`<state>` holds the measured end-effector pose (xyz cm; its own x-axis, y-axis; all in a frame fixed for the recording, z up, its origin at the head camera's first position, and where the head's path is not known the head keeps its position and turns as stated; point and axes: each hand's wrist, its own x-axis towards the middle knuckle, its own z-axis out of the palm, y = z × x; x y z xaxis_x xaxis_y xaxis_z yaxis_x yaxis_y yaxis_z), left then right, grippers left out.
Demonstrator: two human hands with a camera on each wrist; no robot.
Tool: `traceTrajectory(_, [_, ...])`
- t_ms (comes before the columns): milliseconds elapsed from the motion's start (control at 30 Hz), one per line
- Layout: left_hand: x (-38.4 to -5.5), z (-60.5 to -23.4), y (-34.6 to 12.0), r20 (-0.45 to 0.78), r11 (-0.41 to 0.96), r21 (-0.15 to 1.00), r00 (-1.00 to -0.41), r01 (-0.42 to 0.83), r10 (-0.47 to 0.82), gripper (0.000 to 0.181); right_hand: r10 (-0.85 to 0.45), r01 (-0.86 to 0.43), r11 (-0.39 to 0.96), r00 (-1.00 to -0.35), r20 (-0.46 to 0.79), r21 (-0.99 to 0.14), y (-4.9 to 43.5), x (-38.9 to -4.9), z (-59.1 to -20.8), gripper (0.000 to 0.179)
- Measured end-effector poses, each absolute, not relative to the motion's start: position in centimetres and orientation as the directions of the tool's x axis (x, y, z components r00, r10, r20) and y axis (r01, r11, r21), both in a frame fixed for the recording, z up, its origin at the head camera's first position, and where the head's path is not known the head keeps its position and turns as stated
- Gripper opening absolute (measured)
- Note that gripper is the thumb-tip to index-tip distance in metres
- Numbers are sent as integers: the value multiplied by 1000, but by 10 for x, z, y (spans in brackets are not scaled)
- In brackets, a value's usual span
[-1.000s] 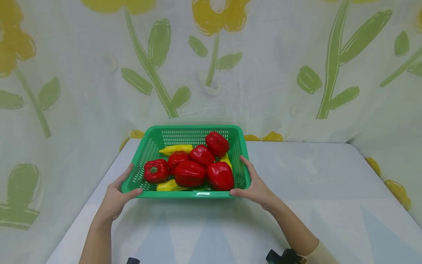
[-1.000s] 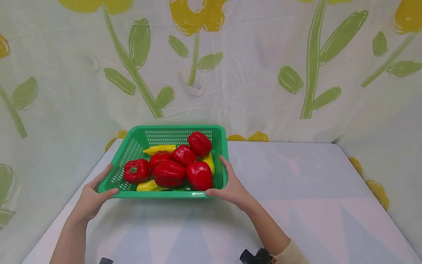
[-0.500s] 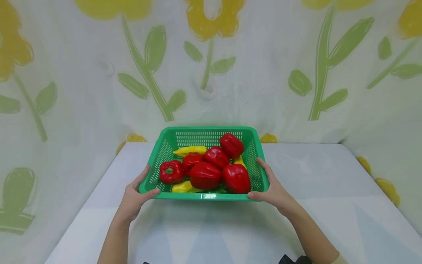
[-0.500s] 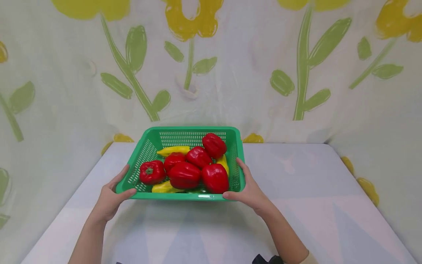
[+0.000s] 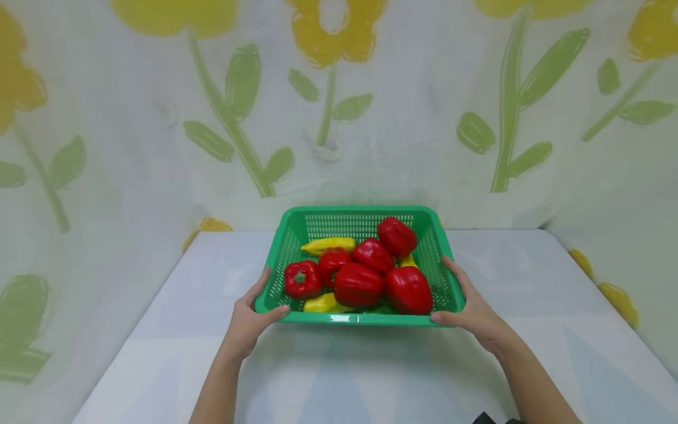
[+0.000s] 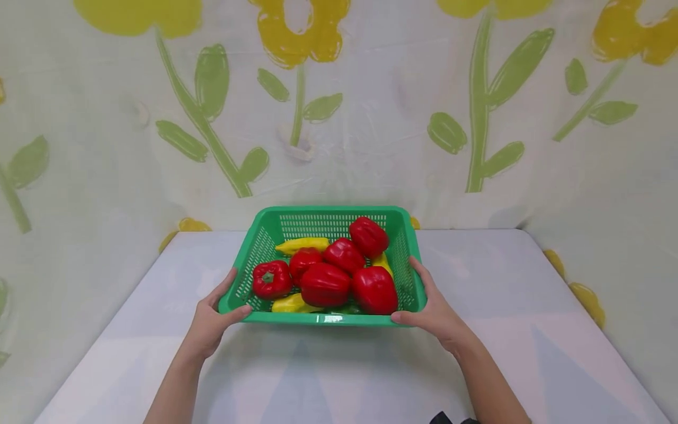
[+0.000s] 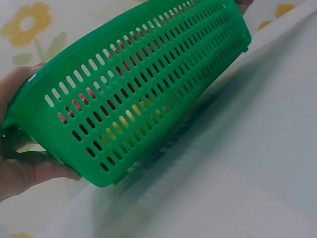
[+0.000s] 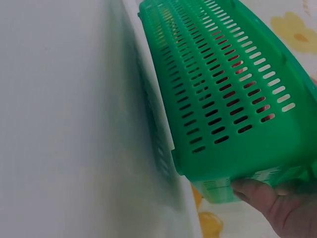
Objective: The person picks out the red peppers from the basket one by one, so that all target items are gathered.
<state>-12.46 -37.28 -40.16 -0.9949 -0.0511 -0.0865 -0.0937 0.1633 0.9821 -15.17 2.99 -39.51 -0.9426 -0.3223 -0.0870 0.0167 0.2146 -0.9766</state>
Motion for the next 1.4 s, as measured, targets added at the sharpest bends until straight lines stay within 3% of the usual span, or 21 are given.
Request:
traceTrajectory(600, [-122,-413,-376,-89,200,976,-996,-91,-19,81,-289,34,264,-951,-113,-964,28,-149,-405,108])
traceTrajectory(1400, [-135,-400,-392,-89,191,979,-993,-71,83,73,-315,7,273,-944,-97,-962,30,-150,-392,104])
